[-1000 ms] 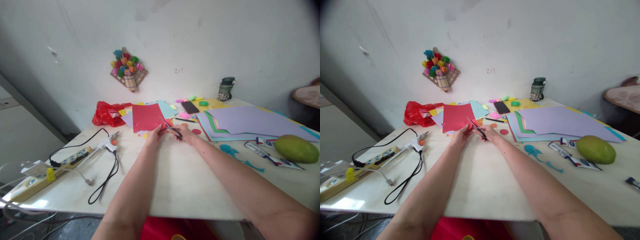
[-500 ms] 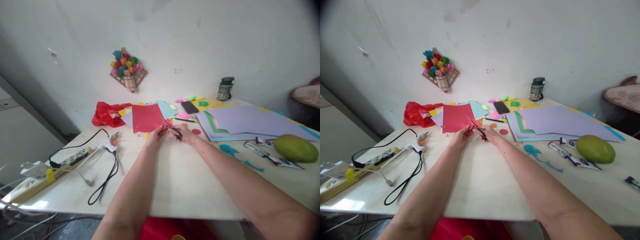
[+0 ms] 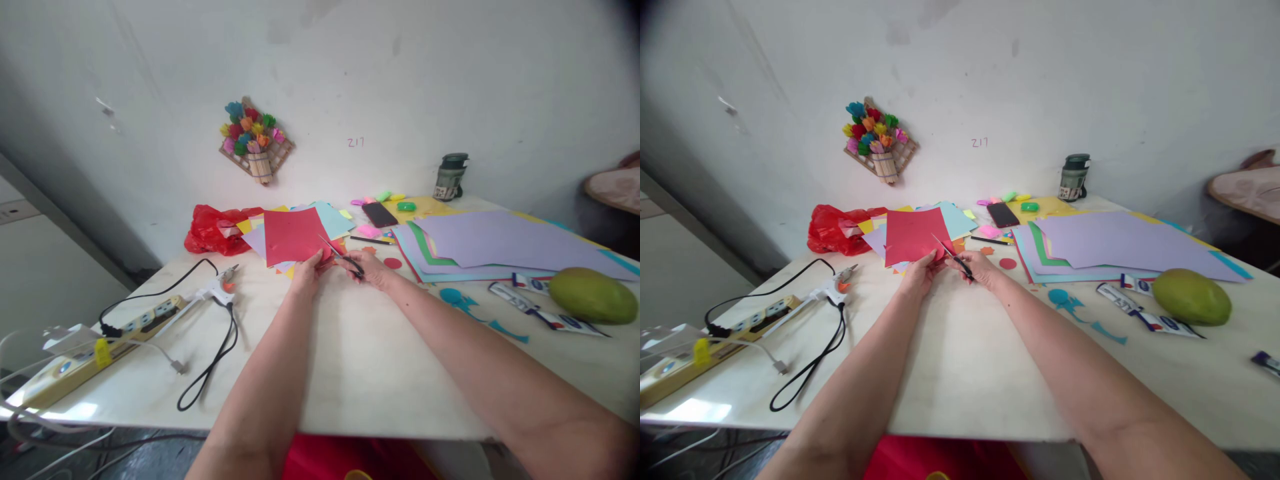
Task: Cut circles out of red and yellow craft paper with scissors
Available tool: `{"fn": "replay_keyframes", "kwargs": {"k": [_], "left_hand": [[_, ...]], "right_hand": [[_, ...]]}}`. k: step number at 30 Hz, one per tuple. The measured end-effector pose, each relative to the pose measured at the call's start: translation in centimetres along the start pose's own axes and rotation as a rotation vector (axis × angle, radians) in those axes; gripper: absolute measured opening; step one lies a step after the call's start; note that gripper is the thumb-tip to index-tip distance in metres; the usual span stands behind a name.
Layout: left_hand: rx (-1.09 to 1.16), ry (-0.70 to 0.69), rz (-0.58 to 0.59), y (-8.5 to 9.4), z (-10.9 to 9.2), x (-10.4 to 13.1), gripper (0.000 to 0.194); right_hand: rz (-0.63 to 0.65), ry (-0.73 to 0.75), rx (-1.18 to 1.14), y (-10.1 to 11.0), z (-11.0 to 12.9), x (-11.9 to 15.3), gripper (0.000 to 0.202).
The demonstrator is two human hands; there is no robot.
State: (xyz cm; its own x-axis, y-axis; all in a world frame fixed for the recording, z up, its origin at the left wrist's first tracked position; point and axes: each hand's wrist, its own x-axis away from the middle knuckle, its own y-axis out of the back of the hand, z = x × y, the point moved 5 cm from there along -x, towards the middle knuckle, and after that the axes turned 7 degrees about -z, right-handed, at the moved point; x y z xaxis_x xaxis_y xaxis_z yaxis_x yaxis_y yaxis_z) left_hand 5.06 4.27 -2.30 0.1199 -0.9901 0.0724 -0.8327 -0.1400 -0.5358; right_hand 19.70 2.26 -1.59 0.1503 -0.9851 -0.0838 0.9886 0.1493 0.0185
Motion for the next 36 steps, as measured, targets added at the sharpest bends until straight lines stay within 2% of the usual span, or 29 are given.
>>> {"fn": "replay_keyframes", "kwargs": {"k": [11,26,36], "left_hand": [[0.016,-0.028,0.030,0.07,0.01,-0.28,0.024],[-0.021,-0.040,0.068,-0.08,0.02,-0.17,0.021],[0.006,-0.013,0.019,-0.19,-0.07,-0.02,0.017]], "right_hand": [[0.019,-0.017,-0.008,-0.03,-0.01,0.10,0.042],[0.018,-0.034,0.017,-0.08,0.30,0.32,0.042],[0.015,-0.032,0.008,-0.06,-0.07,0.15,0.039]]}}
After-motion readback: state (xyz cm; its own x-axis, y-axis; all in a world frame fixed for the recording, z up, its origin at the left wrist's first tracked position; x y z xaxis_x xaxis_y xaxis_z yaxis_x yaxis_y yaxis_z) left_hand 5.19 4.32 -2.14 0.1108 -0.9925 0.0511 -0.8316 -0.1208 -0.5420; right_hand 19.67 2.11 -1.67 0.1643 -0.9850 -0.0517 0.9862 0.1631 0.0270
